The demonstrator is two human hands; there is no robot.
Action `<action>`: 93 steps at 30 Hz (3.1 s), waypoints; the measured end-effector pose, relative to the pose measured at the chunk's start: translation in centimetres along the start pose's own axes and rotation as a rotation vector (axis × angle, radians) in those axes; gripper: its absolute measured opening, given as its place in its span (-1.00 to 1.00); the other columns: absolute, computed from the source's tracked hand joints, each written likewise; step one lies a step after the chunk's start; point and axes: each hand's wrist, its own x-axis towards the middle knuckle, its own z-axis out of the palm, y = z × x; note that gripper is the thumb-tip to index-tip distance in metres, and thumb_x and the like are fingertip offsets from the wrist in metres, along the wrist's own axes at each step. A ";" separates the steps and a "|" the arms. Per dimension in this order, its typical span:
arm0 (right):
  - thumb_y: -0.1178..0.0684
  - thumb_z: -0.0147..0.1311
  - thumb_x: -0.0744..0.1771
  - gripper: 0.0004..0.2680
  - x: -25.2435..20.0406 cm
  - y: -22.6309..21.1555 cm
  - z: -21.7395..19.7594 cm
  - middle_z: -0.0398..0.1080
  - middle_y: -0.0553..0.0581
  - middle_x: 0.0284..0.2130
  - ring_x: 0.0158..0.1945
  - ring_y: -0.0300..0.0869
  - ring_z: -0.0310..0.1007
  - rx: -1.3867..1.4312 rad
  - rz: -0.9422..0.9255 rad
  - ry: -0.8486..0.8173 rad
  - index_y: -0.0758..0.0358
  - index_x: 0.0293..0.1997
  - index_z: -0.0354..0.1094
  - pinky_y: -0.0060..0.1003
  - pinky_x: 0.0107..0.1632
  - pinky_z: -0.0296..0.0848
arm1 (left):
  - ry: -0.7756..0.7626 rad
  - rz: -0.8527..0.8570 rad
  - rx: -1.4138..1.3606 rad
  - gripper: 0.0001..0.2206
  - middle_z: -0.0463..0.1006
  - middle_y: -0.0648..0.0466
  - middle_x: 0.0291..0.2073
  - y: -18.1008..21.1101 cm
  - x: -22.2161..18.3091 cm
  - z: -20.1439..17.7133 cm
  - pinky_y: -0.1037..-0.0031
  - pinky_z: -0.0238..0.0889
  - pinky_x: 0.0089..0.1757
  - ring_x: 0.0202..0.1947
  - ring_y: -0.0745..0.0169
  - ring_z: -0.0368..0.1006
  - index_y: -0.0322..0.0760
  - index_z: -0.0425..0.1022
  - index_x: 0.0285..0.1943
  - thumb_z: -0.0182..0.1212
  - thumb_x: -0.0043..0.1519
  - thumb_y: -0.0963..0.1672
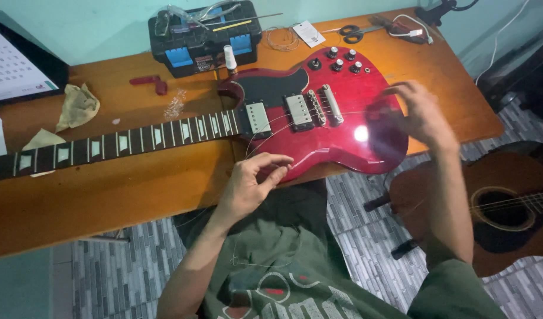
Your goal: Winding a guitar string around the tuning peg on an electric guitar by hand.
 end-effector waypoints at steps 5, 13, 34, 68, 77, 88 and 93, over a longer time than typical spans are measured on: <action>0.10 0.26 0.32 -0.84 1.9 -3.6 4.7 0.43 0.31 -0.18 0.00 0.28 0.45 0.096 -0.192 0.081 0.22 -0.05 0.49 0.14 0.02 0.44 | 0.091 0.257 0.220 -0.84 0.65 0.06 -0.25 -1.7 3.5 3.5 0.37 0.53 -0.30 -0.26 0.10 0.63 -0.13 0.63 0.04 0.25 0.33 -0.10; 0.22 0.09 0.29 -0.82 2.5 0.6 8.9 0.32 0.14 -0.31 -0.14 0.08 0.48 -0.209 -0.109 0.046 0.18 -0.06 0.24 -0.06 -0.18 0.51 | 0.020 0.427 0.620 -0.78 0.54 0.07 -0.02 -5.4 7.5 9.2 0.29 0.43 0.00 0.10 0.07 0.47 -0.10 0.55 0.12 0.19 0.33 -0.07; 0.21 0.14 0.32 -0.92 1.1 0.8 8.1 0.34 0.18 -0.47 -0.32 0.22 0.49 0.099 -0.132 0.234 0.15 -0.20 0.34 0.04 -0.27 0.42 | 0.019 0.694 1.018 -0.75 0.34 0.15 -0.18 -8.5 16.0 11.1 0.24 0.19 -0.23 -0.13 0.07 0.31 -0.15 0.48 -0.33 0.50 -0.03 -0.08; -0.02 0.22 0.35 -0.87 0.7 -0.7 7.8 0.26 0.08 -0.64 -0.45 0.11 0.45 0.012 -0.112 0.286 0.04 -0.34 0.35 -0.05 -0.35 0.39 | 0.036 0.649 1.140 -0.40 0.38 0.17 0.18 -5.8 20.0 9.4 0.18 0.12 0.03 0.23 0.14 0.27 0.09 0.45 0.16 0.66 -0.07 -0.10; -0.04 0.18 0.40 -0.85 0.6 -1.2 7.2 0.34 0.07 -0.61 -0.48 0.00 0.40 -0.017 -0.098 0.248 0.08 -0.33 0.37 -0.13 -0.35 0.38 | -0.233 0.610 1.185 -0.87 0.51 0.15 -0.36 -4.8 21.8 7.9 -0.18 -0.01 0.17 -0.14 0.10 0.41 -0.03 0.61 -0.34 0.46 0.06 -0.19; 0.04 0.27 0.31 -0.86 0.4 0.5 9.0 0.26 0.03 -0.71 -0.52 0.08 0.43 0.071 -0.016 0.383 0.02 -0.43 0.36 -0.15 -0.37 0.36 | -0.079 0.792 1.349 -0.96 0.59 -0.02 -0.43 -6.5 18.6 8.3 -0.07 0.15 -0.01 -0.34 0.07 0.44 -0.20 0.64 -0.40 0.34 0.06 -0.22; 0.17 0.30 0.32 -0.80 0.1 3.5 9.7 0.31 0.05 -0.71 -0.58 0.00 0.39 0.097 0.075 0.832 0.10 -0.49 0.34 -0.30 -0.40 0.34 | 0.019 0.796 1.242 -0.88 0.54 -0.01 -0.56 -7.4 17.3 9.4 0.11 0.22 -0.26 -0.49 0.05 0.46 -0.24 0.58 -0.44 0.26 0.01 -0.30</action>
